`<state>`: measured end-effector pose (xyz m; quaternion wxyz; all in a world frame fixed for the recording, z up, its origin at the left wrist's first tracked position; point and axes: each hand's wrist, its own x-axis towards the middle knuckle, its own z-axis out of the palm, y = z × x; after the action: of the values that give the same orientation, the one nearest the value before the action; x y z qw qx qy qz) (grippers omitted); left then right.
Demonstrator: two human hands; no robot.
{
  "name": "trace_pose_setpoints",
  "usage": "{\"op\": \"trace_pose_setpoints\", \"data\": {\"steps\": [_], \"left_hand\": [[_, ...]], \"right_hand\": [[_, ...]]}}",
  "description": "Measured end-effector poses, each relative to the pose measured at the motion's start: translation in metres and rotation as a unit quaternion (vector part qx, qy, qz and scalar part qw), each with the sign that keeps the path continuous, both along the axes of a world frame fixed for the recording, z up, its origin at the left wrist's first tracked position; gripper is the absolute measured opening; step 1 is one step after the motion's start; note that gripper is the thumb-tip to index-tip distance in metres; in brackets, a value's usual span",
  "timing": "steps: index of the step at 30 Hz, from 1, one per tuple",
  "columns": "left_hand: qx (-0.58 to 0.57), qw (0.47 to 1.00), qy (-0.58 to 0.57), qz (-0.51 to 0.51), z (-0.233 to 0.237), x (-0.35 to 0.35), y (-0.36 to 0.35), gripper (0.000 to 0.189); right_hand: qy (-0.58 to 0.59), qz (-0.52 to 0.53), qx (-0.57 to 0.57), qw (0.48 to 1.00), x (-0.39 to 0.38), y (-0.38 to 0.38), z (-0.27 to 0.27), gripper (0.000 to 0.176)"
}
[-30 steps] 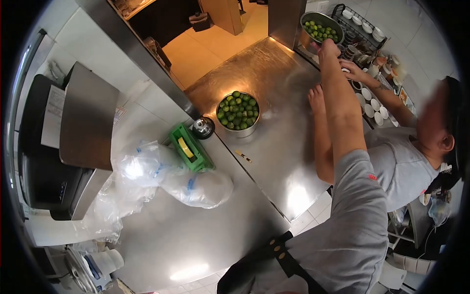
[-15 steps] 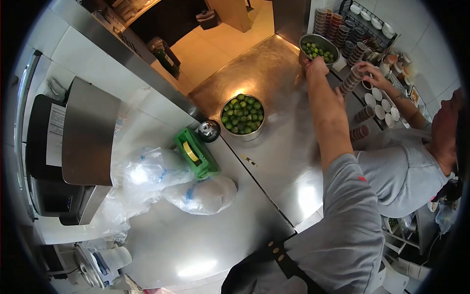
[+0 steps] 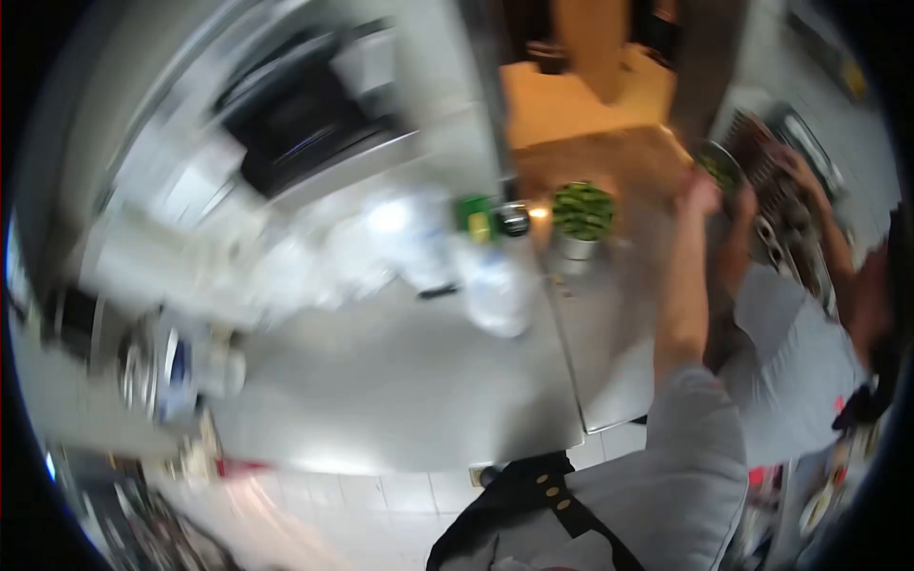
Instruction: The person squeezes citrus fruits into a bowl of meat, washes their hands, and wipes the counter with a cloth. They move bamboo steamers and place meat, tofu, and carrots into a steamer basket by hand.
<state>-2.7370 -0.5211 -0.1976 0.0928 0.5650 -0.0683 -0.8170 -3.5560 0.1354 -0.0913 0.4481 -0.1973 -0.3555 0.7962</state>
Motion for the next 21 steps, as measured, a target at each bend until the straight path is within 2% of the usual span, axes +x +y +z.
{"op": "trace_pose_setpoints", "data": {"steps": [1, 2, 3, 4, 5, 6, 7, 8, 9, 10, 11, 12, 13, 15, 16, 18, 20, 21], "left_hand": [[0.027, 0.997, 0.05, 0.057, -0.003, 0.041, 0.001, 0.047], [0.084, 0.981, 0.129, 0.122, -0.01, 0.09, -0.002, 0.048], [0.227, 0.919, 0.255, 0.2, -0.029, 0.15, -0.001, 0.048], [-0.003, 0.966, 0.234, 0.11, -0.043, 0.181, 0.02, 0.041], [-0.222, 0.964, 0.145, 0.031, -0.033, 0.186, 0.058, 0.037], [-0.276, 0.94, 0.182, 0.081, -0.044, 0.201, 0.079, 0.034], [-0.211, 0.934, 0.225, 0.183, -0.028, 0.215, 0.104, 0.037], [-0.031, 0.887, 0.263, 0.378, -0.02, 0.236, 0.133, 0.036], [-0.105, 0.868, 0.286, 0.392, -0.009, 0.261, 0.169, 0.035], [-0.153, 0.838, 0.286, 0.438, 0.0, 0.286, 0.208, 0.034], [-0.174, 0.789, 0.287, 0.515, 0.001, 0.312, 0.256, 0.034], [-0.212, 0.747, 0.261, 0.574, 0.002, 0.333, 0.296, 0.034], [-0.244, 0.704, 0.231, 0.625, 0.001, 0.351, 0.332, 0.035], [-0.283, 0.601, 0.177, 0.726, -0.004, 0.376, 0.414, 0.036], [-0.305, 0.549, 0.119, 0.769, 0.013, 0.349, 0.426, 0.037], [-0.297, 0.456, 0.073, 0.836, 0.011, 0.37, 0.48, 0.037], [-0.334, 0.34, 0.029, 0.879, 0.017, 0.366, 0.526, 0.036], [-0.272, 0.277, -0.004, 0.922, 0.036, 0.362, 0.537, 0.038]], "right_hand": [[0.033, 0.014, 0.04, 0.999, 0.05, -0.048, 0.042, 0.03], [0.072, 0.1, 0.064, 0.99, 0.125, -0.105, 0.101, 0.034], [-0.003, 0.134, 0.283, 0.95, 0.197, -0.17, 0.153, 0.038], [0.099, 0.229, 0.234, 0.94, 0.235, -0.21, 0.161, 0.041], [0.183, 0.326, 0.172, 0.911, 0.27, -0.246, 0.168, 0.045], [0.172, 0.369, 0.178, 0.896, 0.35, -0.329, 0.206, 0.046], [0.405, 0.646, 0.039, 0.646, 0.385, -0.398, 0.185, 0.05], [0.381, 0.864, -0.057, 0.325, 0.418, -0.468, 0.165, 0.058], [0.457, 0.863, 0.023, 0.214, 0.543, -0.52, 0.17, 0.065], [0.318, 0.929, 0.079, 0.175, 0.63, -0.563, 0.138, 0.085], [0.24, 0.959, 0.133, 0.067, 0.738, -0.581, 0.137, 0.077], [0.229, 0.962, 0.13, -0.077, 0.821, -0.591, 0.121, 0.074], [0.214, 0.945, 0.13, -0.212, 0.893, -0.596, 0.102, 0.071], [0.223, 0.862, 0.165, -0.425, 0.998, -0.599, 0.062, 0.068], [0.222, 0.841, 0.155, -0.468, 0.999, -0.625, 0.052, 0.068], [0.125, 0.806, 0.279, -0.506, 1.065, -0.64, -0.02, 0.057], [-0.015, 0.742, 0.478, -0.471, 1.098, -0.669, -0.112, 0.042], [-0.043, 0.713, 0.538, -0.447, 1.116, -0.678, -0.146, 0.04]]}}
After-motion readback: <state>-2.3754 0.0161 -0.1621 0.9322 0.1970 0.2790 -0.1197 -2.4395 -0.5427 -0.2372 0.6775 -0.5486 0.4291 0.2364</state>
